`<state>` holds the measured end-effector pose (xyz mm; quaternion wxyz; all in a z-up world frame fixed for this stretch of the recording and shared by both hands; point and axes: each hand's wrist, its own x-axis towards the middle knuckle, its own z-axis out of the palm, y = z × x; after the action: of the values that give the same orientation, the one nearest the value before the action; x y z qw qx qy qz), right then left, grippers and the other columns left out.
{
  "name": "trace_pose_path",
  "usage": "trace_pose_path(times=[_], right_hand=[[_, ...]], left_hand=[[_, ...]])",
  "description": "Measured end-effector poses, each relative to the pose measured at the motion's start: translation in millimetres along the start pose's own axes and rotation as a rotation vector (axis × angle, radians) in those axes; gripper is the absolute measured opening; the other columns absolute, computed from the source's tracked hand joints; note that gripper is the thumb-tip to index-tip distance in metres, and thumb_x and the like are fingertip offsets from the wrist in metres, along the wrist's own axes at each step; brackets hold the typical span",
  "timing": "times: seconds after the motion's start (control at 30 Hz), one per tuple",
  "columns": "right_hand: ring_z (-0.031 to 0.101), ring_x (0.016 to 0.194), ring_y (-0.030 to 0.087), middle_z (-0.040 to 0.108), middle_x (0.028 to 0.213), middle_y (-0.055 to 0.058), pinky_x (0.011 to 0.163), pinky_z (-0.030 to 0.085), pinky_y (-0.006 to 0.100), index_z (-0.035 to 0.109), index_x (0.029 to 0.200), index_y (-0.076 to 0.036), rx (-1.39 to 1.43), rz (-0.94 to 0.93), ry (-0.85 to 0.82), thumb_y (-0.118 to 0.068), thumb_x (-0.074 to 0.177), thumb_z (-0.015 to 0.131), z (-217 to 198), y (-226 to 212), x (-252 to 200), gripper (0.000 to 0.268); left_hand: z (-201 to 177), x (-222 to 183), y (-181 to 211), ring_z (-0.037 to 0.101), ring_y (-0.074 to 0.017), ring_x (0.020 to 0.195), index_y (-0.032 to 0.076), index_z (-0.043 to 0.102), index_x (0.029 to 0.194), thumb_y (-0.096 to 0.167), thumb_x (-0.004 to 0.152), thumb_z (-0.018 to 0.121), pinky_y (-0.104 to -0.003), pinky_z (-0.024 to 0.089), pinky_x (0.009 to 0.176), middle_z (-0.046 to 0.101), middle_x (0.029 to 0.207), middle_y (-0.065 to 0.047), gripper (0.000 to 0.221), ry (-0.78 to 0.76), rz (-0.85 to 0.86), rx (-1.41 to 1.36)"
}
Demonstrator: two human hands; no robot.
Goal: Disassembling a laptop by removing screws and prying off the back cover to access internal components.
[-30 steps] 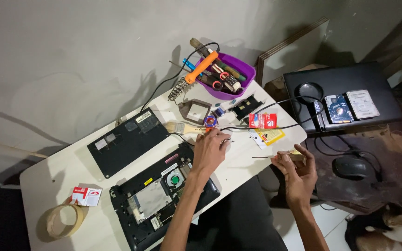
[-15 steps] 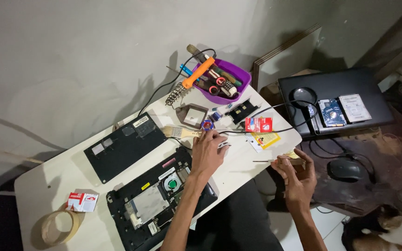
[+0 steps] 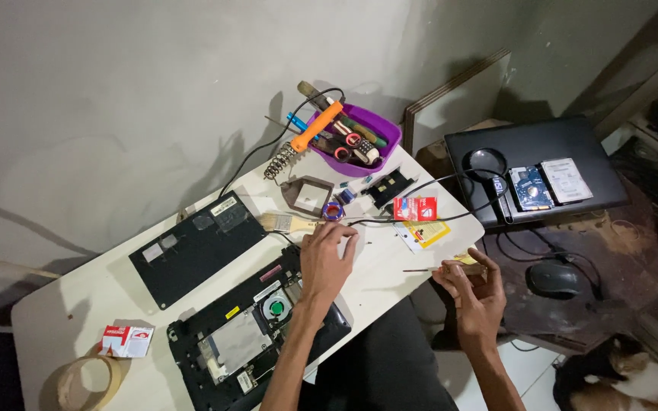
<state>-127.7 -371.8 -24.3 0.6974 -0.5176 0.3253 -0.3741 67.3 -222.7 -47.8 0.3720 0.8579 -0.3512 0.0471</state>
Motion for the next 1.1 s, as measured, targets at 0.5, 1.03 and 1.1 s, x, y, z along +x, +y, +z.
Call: trace_pose_path(times=[0.5, 1.03, 1.1], right_hand=[[0.074, 0.094, 0.031, 0.071, 0.103, 0.019, 0.089, 0.066, 0.048, 0.055, 0.134, -0.005, 0.008, -0.076, -0.247, -0.011, 0.093, 0.068, 74, 0, -31, 0.044], [0.077, 0.083, 0.030, 0.069, 0.091, 0.017, 0.083, 0.068, 0.043, 0.050, 0.133, -0.003, -0.034, -0.162, -0.583, -0.012, 0.097, 0.065, 172, 5, -70, 0.040], [0.076, 0.084, 0.027, 0.069, 0.095, 0.015, 0.084, 0.068, 0.040, 0.046, 0.139, -0.005, -0.012, -0.131, -0.604, -0.016, 0.099, 0.063, 177, 10, -76, 0.045]], left_hand=[[-108, -96, -21, 0.052, -0.0101, 0.063, 0.011, 0.064, 0.092, 0.032, 0.104, 0.058, -0.029, 0.043, 0.059, 0.061, 0.072, -0.001, 0.025, 0.220, -0.307, -0.484], [-152, -136, -31, 0.068, -0.0076, 0.075, 0.004, 0.081, 0.091, 0.008, 0.089, 0.078, -0.021, 0.053, 0.065, 0.081, 0.085, -0.007, 0.006, 0.572, -0.413, -0.723], [-151, -137, -35, 0.074, -0.0111, 0.076, 0.004, 0.080, 0.088, 0.006, 0.085, 0.082, -0.022, 0.059, 0.070, 0.081, 0.085, -0.008, 0.004, 0.612, -0.441, -0.769]])
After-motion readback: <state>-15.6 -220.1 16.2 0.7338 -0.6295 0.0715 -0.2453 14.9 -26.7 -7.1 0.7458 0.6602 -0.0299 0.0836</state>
